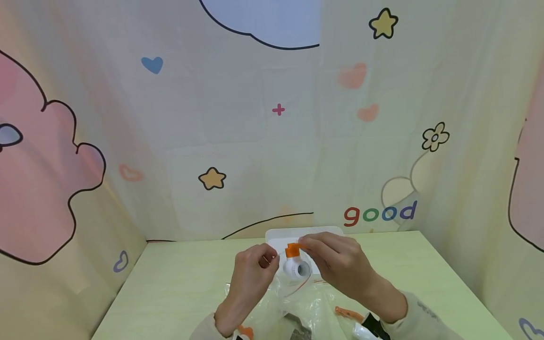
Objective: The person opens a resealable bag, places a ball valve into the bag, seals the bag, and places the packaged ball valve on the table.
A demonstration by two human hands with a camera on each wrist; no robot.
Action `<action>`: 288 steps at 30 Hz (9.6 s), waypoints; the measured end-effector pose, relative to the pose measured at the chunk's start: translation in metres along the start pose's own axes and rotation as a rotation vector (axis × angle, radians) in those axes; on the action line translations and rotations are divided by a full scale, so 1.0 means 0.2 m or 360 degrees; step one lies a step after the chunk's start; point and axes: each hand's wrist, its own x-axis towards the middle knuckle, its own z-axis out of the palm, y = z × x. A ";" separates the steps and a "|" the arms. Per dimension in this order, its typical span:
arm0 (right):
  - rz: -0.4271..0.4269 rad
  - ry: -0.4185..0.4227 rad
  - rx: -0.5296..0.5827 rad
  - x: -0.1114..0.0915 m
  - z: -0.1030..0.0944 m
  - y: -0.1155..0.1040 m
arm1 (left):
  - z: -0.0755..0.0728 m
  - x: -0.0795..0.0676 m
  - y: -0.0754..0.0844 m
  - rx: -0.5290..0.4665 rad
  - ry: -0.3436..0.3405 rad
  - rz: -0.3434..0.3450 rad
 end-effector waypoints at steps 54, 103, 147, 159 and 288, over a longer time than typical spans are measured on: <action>0.0138 -0.0477 -0.0046 -0.14 0.06 -0.05 | -0.06 0.00 0.09 -0.0222 0.0101 0.0062; 0.1094 -0.0189 -0.0038 -0.25 0.17 -0.29 | -0.04 -0.02 0.13 -0.0552 0.0333 -0.0293; 0.0377 -0.0364 0.0386 -0.12 -0.05 -0.06 | -0.13 -0.03 0.12 -0.0095 -0.0408 0.0353; 0.0313 -0.0313 0.0424 -0.12 -0.02 -0.07 | -0.11 -0.01 0.10 -0.0373 -0.0480 0.0405; 0.0797 -0.0346 0.0565 -0.18 -0.01 -0.14 | -0.06 -0.09 0.08 -0.0431 -0.0445 0.0377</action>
